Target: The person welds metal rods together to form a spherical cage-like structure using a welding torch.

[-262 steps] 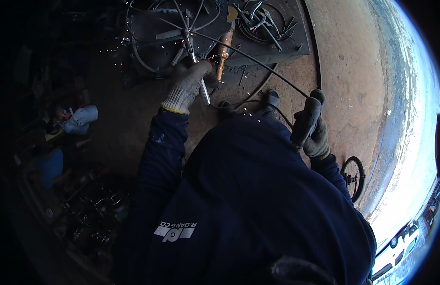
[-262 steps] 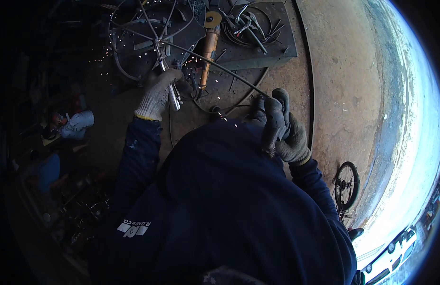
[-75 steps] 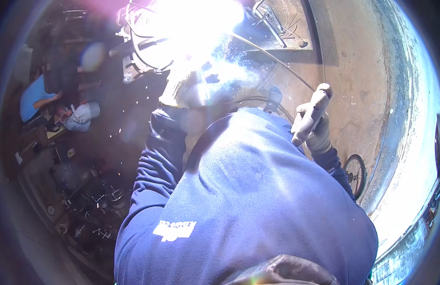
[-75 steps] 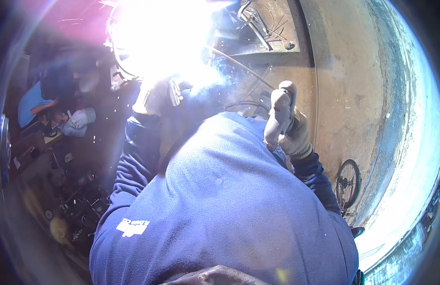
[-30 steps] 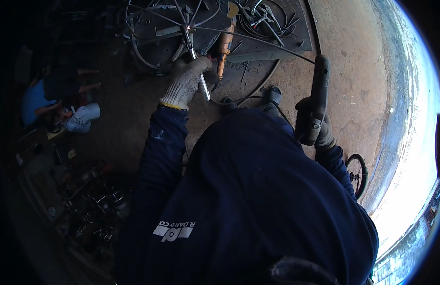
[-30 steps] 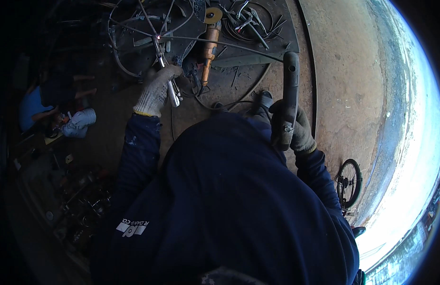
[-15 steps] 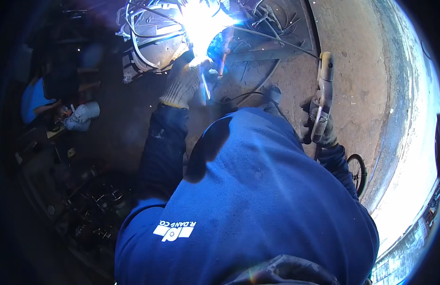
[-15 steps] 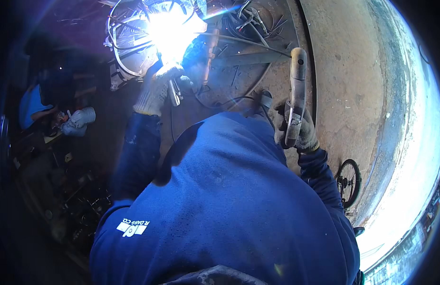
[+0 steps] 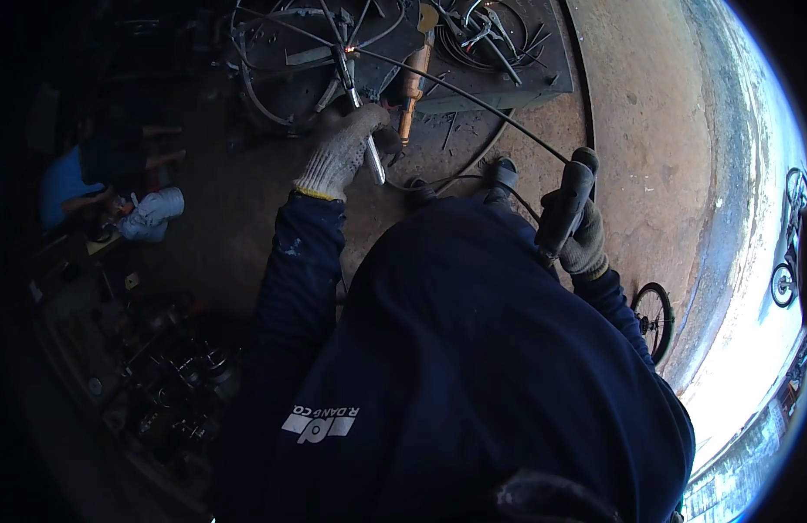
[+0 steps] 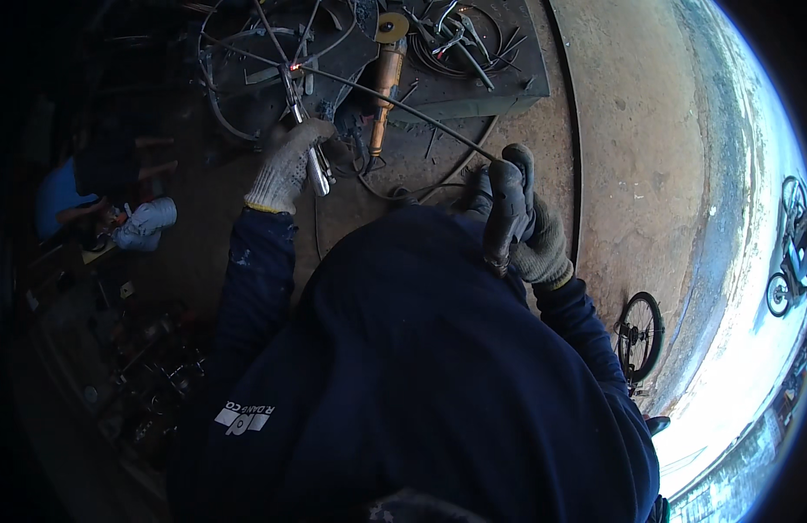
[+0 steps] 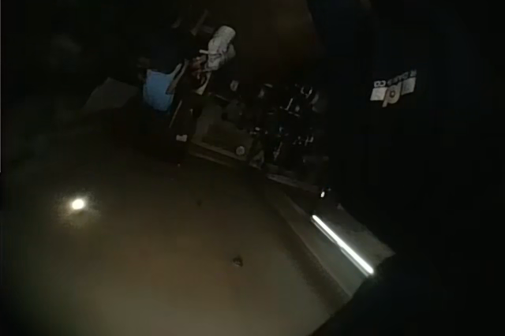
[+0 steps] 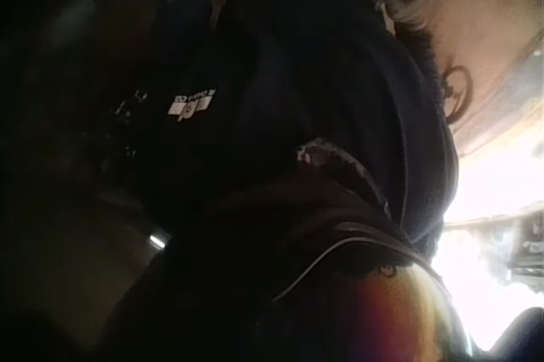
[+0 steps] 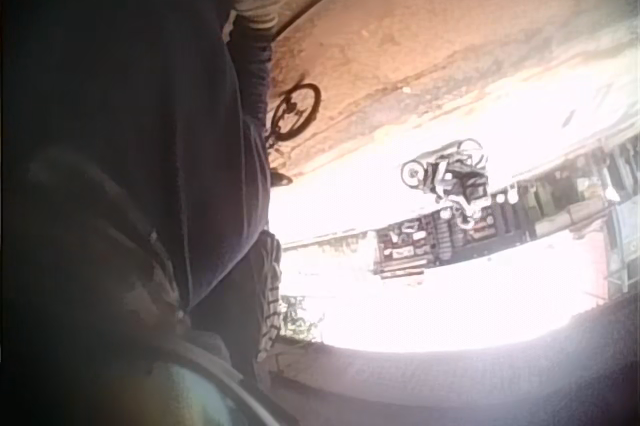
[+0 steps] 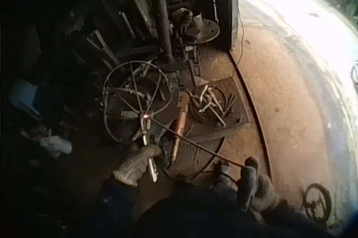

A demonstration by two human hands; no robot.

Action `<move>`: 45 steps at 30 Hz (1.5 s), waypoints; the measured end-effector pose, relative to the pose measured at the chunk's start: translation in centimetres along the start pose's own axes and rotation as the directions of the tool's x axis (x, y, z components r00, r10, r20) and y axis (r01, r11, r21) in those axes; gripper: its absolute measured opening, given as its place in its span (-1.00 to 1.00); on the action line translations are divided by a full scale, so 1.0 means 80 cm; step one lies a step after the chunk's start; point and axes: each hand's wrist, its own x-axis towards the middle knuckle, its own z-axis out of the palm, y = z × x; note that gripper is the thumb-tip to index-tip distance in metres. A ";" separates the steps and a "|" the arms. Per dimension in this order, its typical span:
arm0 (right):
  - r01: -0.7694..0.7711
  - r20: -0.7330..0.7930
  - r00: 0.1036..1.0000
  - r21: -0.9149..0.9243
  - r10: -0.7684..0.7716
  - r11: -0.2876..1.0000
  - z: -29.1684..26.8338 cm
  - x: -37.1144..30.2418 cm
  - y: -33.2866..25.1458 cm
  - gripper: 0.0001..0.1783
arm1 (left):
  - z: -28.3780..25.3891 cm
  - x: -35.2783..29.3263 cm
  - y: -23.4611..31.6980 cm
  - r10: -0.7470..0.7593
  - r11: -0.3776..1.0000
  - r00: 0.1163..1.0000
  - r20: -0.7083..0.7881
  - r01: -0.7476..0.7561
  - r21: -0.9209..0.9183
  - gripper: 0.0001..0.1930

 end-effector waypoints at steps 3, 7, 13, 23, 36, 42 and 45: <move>-0.024 -0.013 1.000 0.050 0.025 0.998 0.006 0.002 -0.011 -0.53 | 0.001 0.001 -0.002 0.013 1.000 1.000 -0.020 -0.013 -0.007 -0.69; -0.025 -0.007 1.000 -0.010 0.025 1.000 0.004 0.004 -0.009 -0.55 | 0.005 -0.001 0.005 -0.008 1.000 1.000 -0.021 0.008 -0.006 -0.69; -0.017 0.015 1.000 0.020 0.017 1.000 0.006 0.007 -0.012 -0.56 | 0.002 -0.002 0.002 0.000 1.000 1.000 -0.024 0.000 0.001 -0.68; -0.008 0.003 1.000 0.023 0.008 1.000 0.009 0.008 -0.016 -0.57 | -0.001 -0.001 0.004 -0.046 0.999 0.999 -0.004 0.046 0.022 -0.71; -0.109 0.068 0.993 0.165 0.099 0.980 0.008 0.009 -0.016 -0.43 | -0.005 0.008 0.000 0.051 0.999 0.998 0.033 -0.052 0.016 -0.75; -0.227 0.059 0.974 0.322 0.220 0.919 0.007 0.009 -0.033 -0.47 | -0.012 0.002 0.000 -0.034 0.978 0.999 -0.033 0.040 0.203 -0.67; -0.061 -0.003 0.998 0.351 0.067 0.934 0.010 0.008 -0.028 -0.46 | -0.016 0.011 -0.012 -0.011 0.988 1.000 -0.026 0.015 0.155 -0.65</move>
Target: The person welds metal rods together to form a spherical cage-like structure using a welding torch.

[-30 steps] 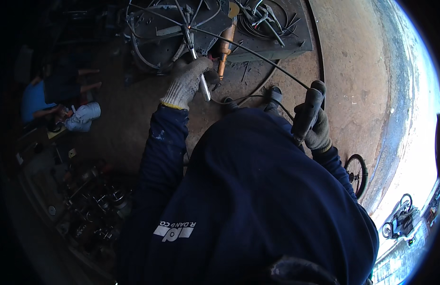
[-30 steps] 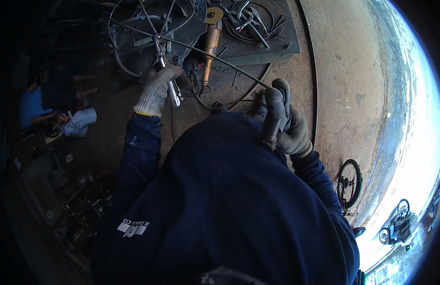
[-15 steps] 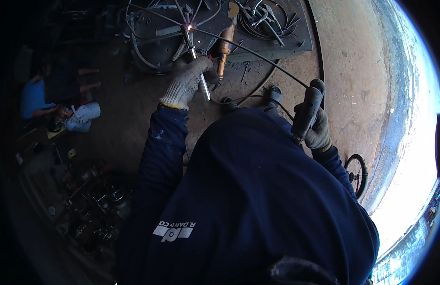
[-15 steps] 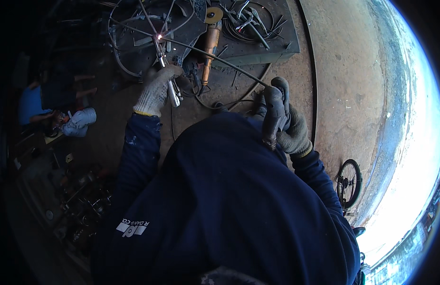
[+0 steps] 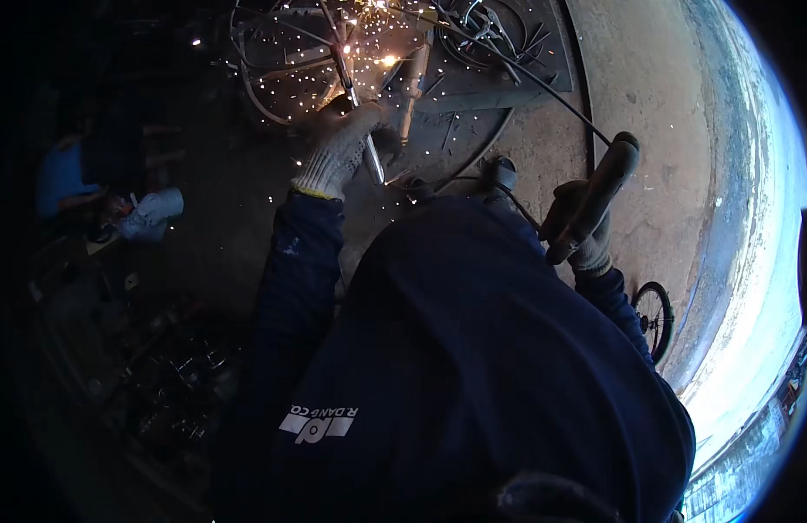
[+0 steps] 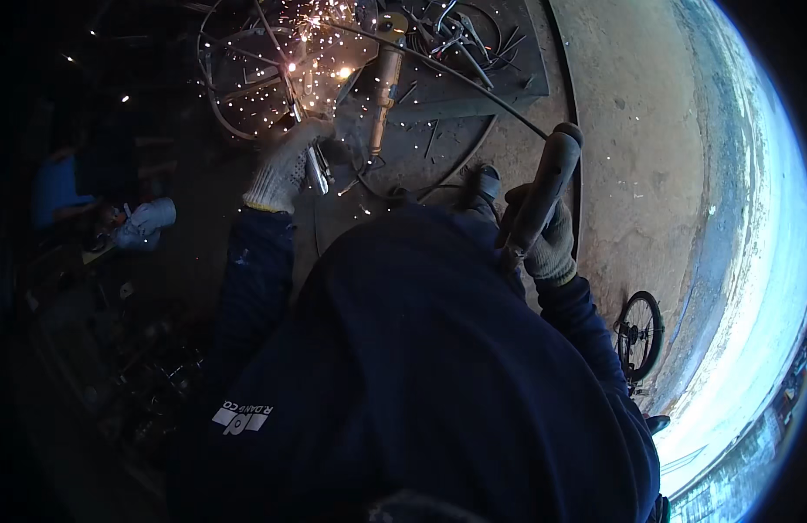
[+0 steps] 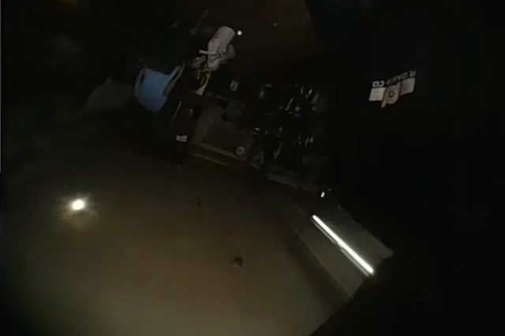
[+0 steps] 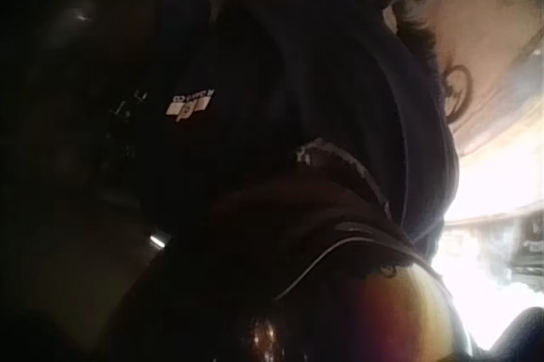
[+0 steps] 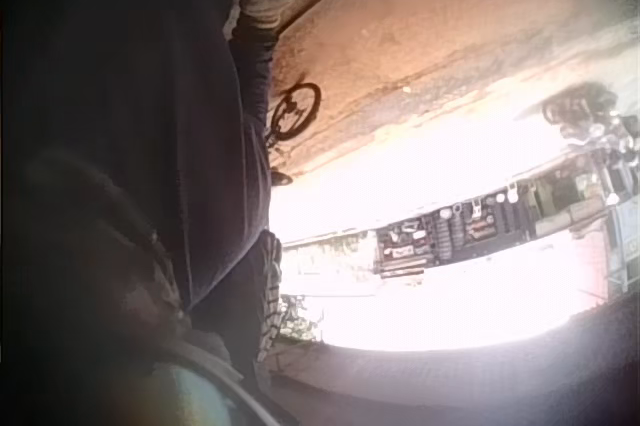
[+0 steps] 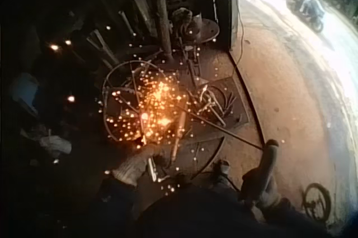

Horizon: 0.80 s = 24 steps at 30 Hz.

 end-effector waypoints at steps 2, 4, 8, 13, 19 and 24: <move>-0.041 -0.023 0.999 0.018 0.041 0.999 -0.007 -0.002 0.004 -0.45 | 0.003 -0.001 -0.001 0.005 0.996 1.000 0.003 -0.005 -0.093 -0.68; -0.019 -0.014 1.000 -0.125 0.017 0.992 -0.020 -0.006 0.020 -0.41 | 0.000 0.003 -0.006 0.008 0.996 1.000 -0.018 -0.010 -0.088 -0.72; 0.036 -0.013 0.999 -0.233 -0.040 0.972 -0.022 -0.005 0.028 -0.34 | 0.015 -0.014 0.021 0.030 0.989 1.000 -0.008 -0.030 -0.142 -0.75; 0.025 -0.033 0.999 -0.257 -0.034 0.966 -0.015 -0.006 0.029 -0.41 | 0.018 -0.020 0.029 0.017 0.991 1.000 -0.007 -0.018 -0.133 -0.77; 0.029 0.011 1.000 -0.282 -0.027 0.959 -0.011 -0.001 0.017 -0.48 | 0.016 -0.015 0.025 0.036 0.995 0.999 0.030 -0.033 -0.098 -0.74; 0.039 0.008 0.999 -0.287 -0.038 0.957 -0.006 0.001 0.012 -0.52 | 0.017 -0.017 0.023 0.011 0.994 0.999 0.034 -0.007 -0.112 -0.71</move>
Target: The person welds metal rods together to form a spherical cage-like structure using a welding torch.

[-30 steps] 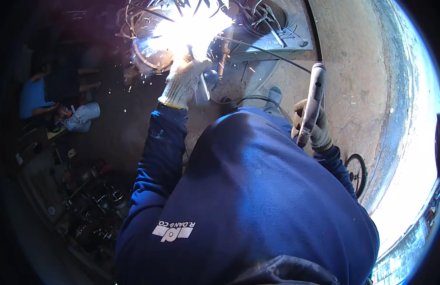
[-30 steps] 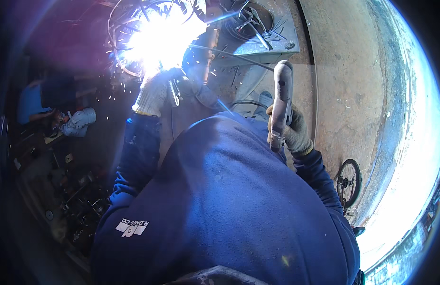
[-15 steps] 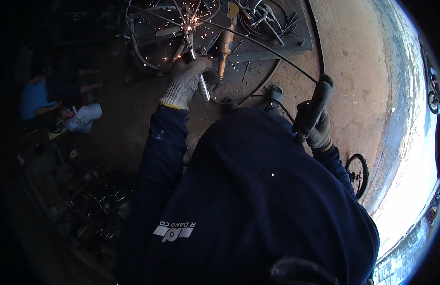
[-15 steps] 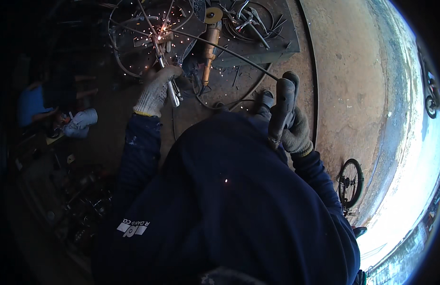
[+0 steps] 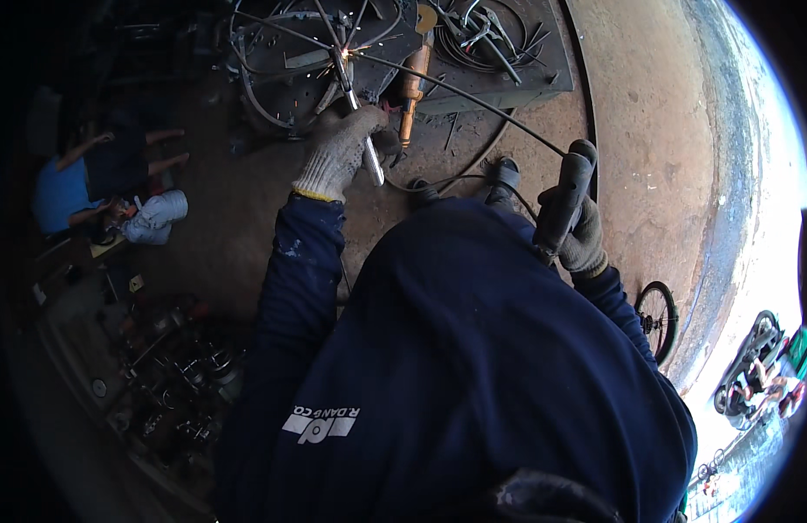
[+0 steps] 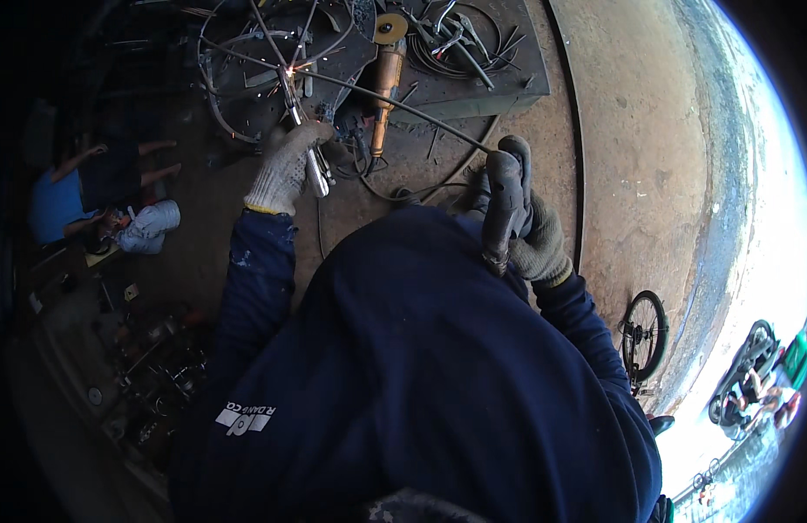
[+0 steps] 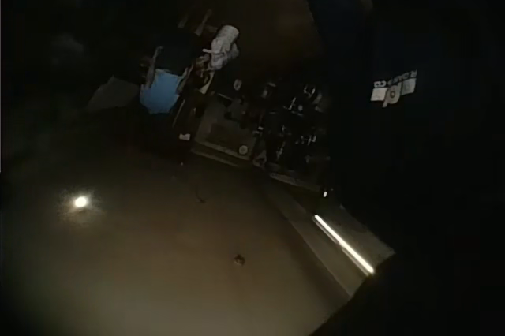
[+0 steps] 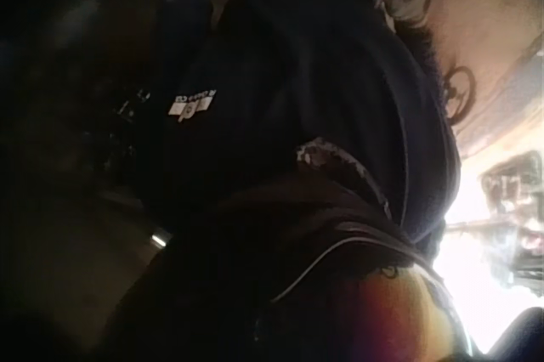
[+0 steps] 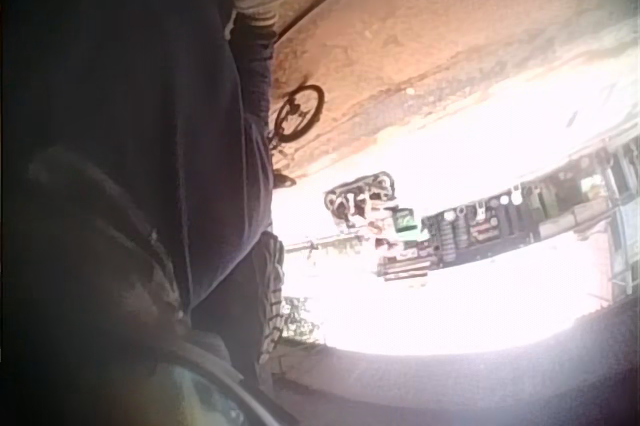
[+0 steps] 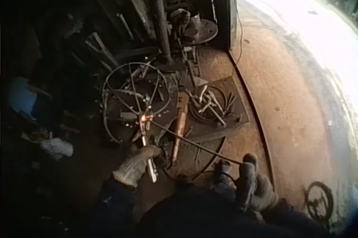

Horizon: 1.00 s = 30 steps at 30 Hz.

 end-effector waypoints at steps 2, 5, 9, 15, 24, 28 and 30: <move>0.016 0.000 1.000 -0.021 -0.016 1.000 0.001 0.001 -0.002 -0.52 | 0.000 0.000 0.000 -0.002 1.000 1.000 0.008 0.002 -0.009 -0.71; -0.029 0.033 0.999 0.059 0.027 0.998 -0.003 -0.002 0.012 -0.51 | -0.004 0.004 -0.006 0.001 1.000 1.000 0.007 -0.001 -0.001 -0.74; -0.041 0.009 0.999 0.032 0.041 0.999 -0.001 -0.002 0.012 -0.48 | 0.009 -0.006 0.011 -0.019 0.999 0.999 -0.026 0.018 -0.028 -0.77; -0.041 0.036 0.999 0.088 0.038 0.995 -0.003 -0.003 0.011 -0.47 | -0.003 -0.004 -0.004 0.087 0.996 0.996 0.016 -0.087 0.021 -0.74; -0.032 -0.064 0.997 0.093 0.038 0.995 -0.013 -0.005 0.018 -0.50 | -0.026 0.028 -0.041 0.068 0.996 0.998 0.014 -0.069 0.061 -0.76; -0.039 -0.093 0.994 0.133 0.051 0.990 -0.009 -0.006 0.017 -0.49 | -0.017 0.025 -0.034 0.024 1.000 0.999 -0.025 -0.024 0.006 -0.78; -0.024 -0.086 0.996 0.173 0.040 0.985 -0.013 -0.004 0.021 -0.49 | -0.009 0.014 -0.019 -0.007 1.000 0.999 -0.032 0.006 -0.006 -0.76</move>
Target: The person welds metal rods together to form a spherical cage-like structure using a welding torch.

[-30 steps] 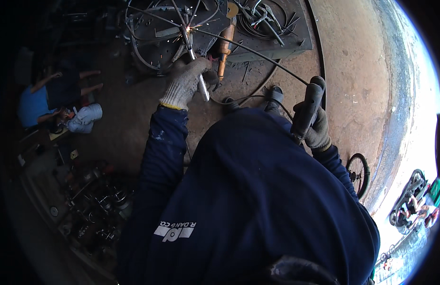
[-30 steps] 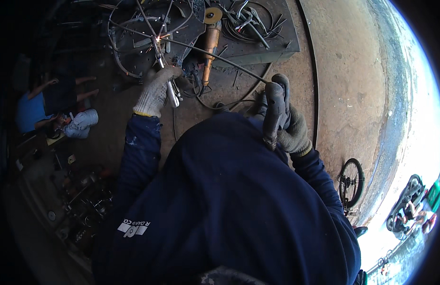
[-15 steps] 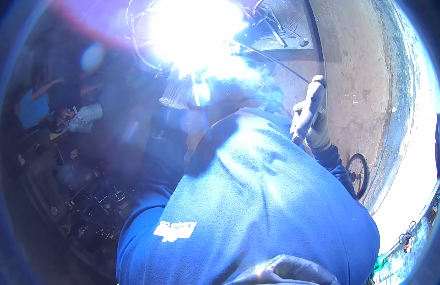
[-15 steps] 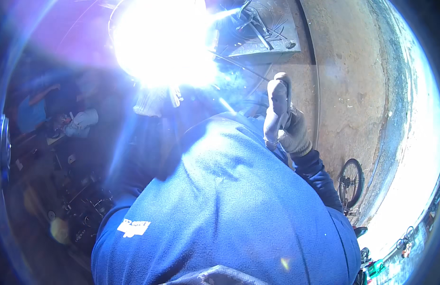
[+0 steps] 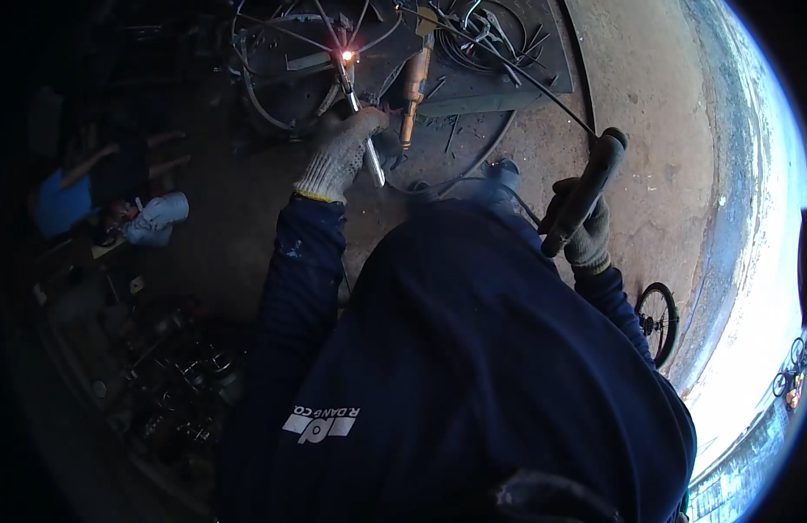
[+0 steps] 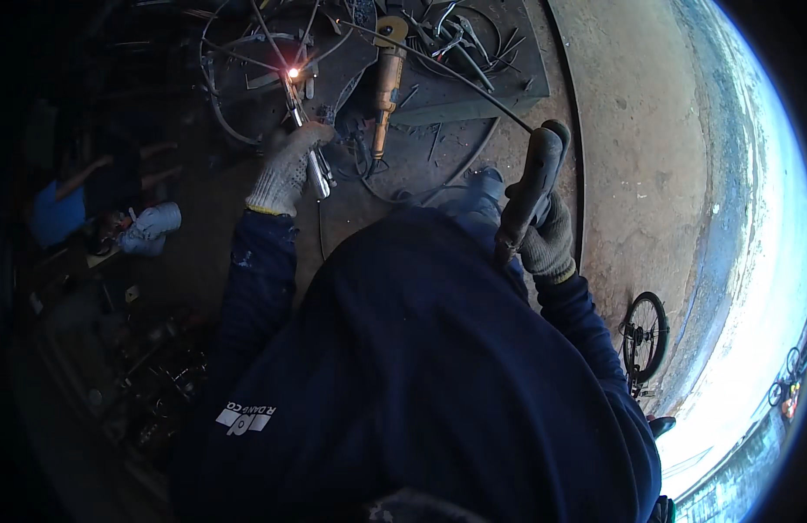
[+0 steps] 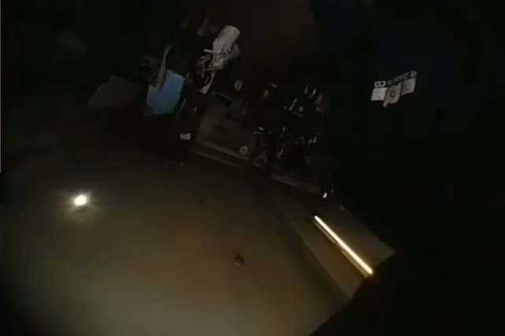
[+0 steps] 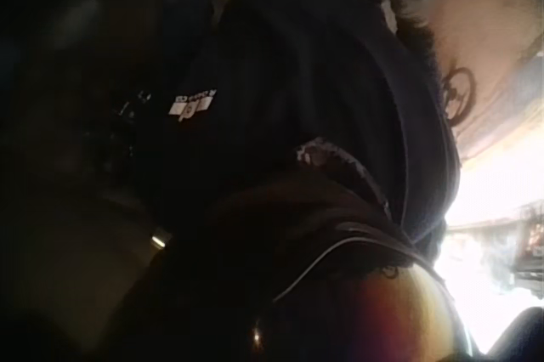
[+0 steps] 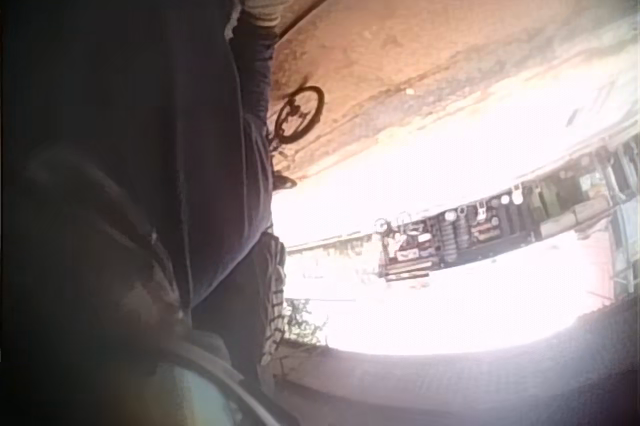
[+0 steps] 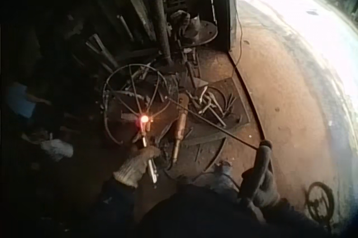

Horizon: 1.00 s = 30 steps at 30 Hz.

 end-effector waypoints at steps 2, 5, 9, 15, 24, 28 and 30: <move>-0.030 -0.022 0.999 0.025 0.030 0.999 -0.004 0.001 -0.001 -0.50 | 0.011 -0.014 0.015 -0.026 0.999 0.999 -0.025 0.026 -0.027 -0.73; -0.043 -0.044 0.998 0.065 0.046 0.997 0.000 0.008 -0.012 -0.51 | 0.000 -0.007 0.002 -0.008 0.998 1.000 0.020 0.009 -0.061 -0.70; 0.128 -0.140 0.983 0.034 -0.122 0.991 -0.002 0.028 -0.013 -0.53 | 0.000 0.000 -0.005 0.010 0.998 0.999 0.044 -0.007 -0.063 -0.68; 0.256 -0.266 0.940 0.146 -0.211 0.956 0.031 0.112 -0.109 -0.57 | -0.009 0.018 -0.026 -0.003 1.000 1.000 0.012 0.003 -0.011 -0.67; 0.510 -0.312 0.810 -0.043 -0.496 0.859 0.143 0.331 -0.293 -0.58 | 0.000 -0.009 0.013 -0.019 0.999 0.997 0.081 0.017 0.028 -0.77; 0.616 -0.373 0.731 0.000 -0.571 0.788 0.188 0.407 -0.360 -0.65 | 0.006 -0.001 0.011 -0.013 1.000 0.993 0.115 0.013 0.000 -0.77; 0.614 -0.312 0.755 0.030 -0.577 0.788 0.211 0.424 -0.382 -0.58 | 0.003 -0.012 0.012 0.016 0.999 0.994 0.104 -0.011 -0.047 -0.80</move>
